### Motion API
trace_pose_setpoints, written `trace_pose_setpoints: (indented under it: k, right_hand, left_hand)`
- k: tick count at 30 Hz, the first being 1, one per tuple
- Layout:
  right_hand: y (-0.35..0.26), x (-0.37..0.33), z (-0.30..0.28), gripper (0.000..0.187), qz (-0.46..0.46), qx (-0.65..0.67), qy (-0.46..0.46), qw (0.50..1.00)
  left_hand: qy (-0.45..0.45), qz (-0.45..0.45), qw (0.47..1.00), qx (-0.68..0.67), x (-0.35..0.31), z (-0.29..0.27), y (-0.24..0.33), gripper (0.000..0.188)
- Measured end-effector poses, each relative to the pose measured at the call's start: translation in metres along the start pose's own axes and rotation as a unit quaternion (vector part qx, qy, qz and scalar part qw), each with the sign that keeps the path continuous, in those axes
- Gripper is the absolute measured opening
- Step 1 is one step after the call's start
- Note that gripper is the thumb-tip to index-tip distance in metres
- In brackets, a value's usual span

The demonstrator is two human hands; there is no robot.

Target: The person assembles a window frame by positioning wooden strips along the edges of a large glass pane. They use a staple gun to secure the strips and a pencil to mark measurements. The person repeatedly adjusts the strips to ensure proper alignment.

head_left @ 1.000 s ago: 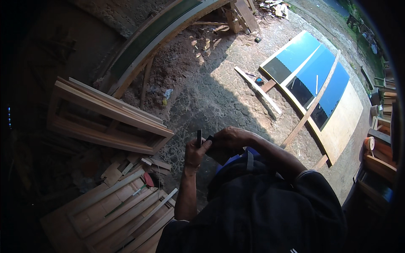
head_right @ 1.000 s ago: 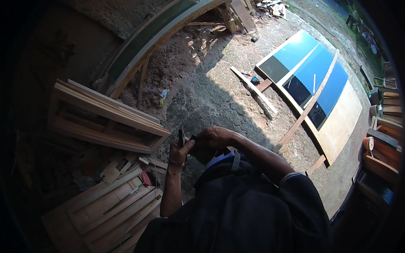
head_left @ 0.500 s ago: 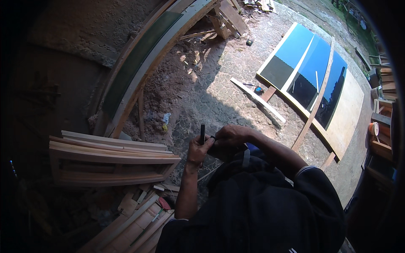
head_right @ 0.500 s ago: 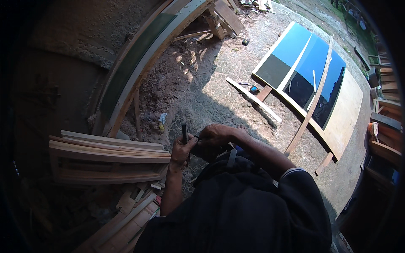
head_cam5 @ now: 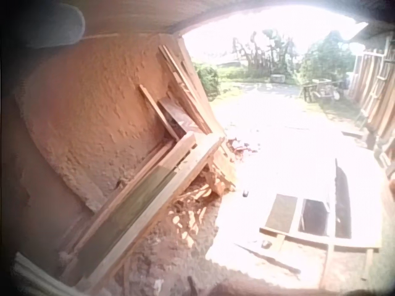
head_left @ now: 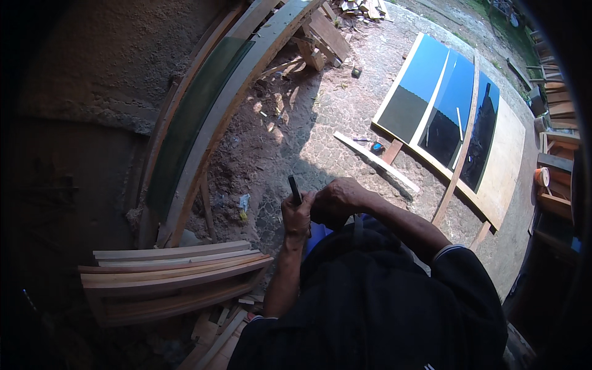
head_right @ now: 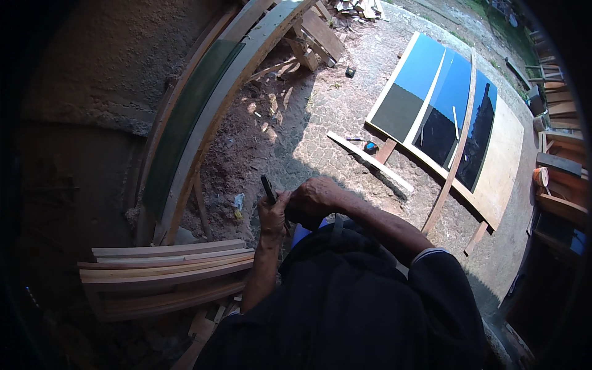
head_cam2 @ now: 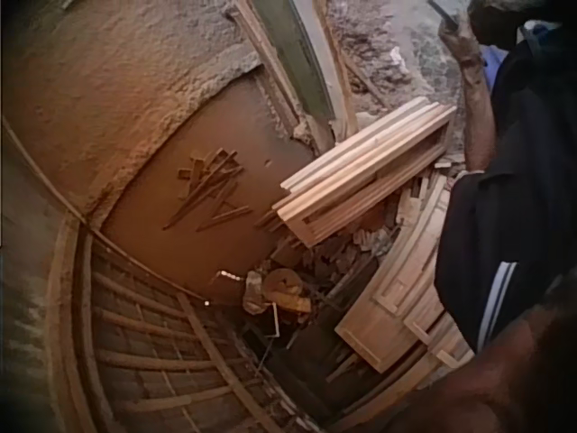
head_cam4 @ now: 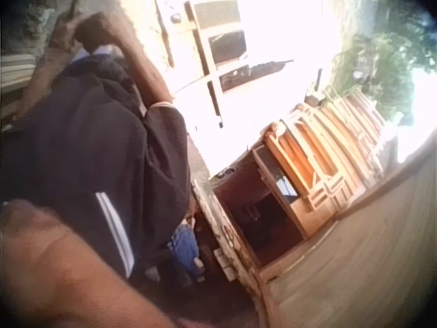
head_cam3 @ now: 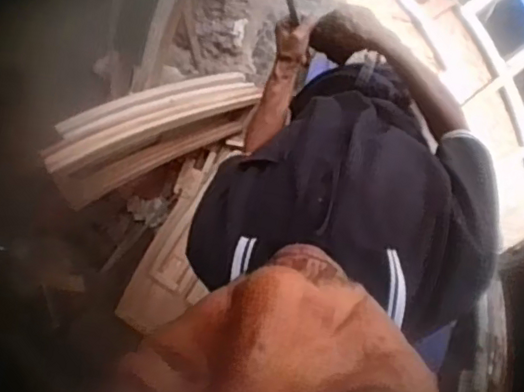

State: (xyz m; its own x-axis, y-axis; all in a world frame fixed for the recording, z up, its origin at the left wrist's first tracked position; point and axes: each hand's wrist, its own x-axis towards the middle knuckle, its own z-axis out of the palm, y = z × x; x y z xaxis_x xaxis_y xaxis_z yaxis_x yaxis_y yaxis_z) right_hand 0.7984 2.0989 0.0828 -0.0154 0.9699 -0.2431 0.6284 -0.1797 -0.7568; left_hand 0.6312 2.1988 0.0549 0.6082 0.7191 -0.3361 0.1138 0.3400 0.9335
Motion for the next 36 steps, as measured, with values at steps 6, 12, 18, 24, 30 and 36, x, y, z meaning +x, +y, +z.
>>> trace_pose_setpoints:
  k: [6,12,18,24,30,36]
  right_hand:
    - [-0.009,0.064,-0.018,0.026,0.017,0.064,0.075,0.995]
    - [-0.031,0.107,-0.043,0.023,0.147,0.076,0.039,0.985]
    - [-0.054,0.126,-0.046,0.022,0.121,-0.067,0.124,0.983]
    - [-0.021,0.142,-0.062,0.031,0.142,0.094,0.213,0.962]
    - [0.027,0.164,-0.105,0.056,0.149,0.26,0.213,0.93]
    - [0.046,0.193,-0.149,0.02,0.038,0.021,0.061,0.997]
  left_hand:
    - [-0.024,-0.076,0.99,-0.117,0.076,-0.029,0.036,0.015]
    - [-0.069,-0.03,0.997,-0.029,0.136,-0.065,0.052,0.014]
    - [-0.041,-0.053,0.995,-0.074,0.178,-0.07,0.058,0.014]
    - [-0.176,-0.049,0.982,0.035,0.197,-0.083,0.075,0.017]
    - [-0.205,0.008,0.971,0.122,0.226,-0.075,0.09,0.015]
    - [-0.302,0.051,0.92,0.245,0.269,-0.052,0.112,0.014]
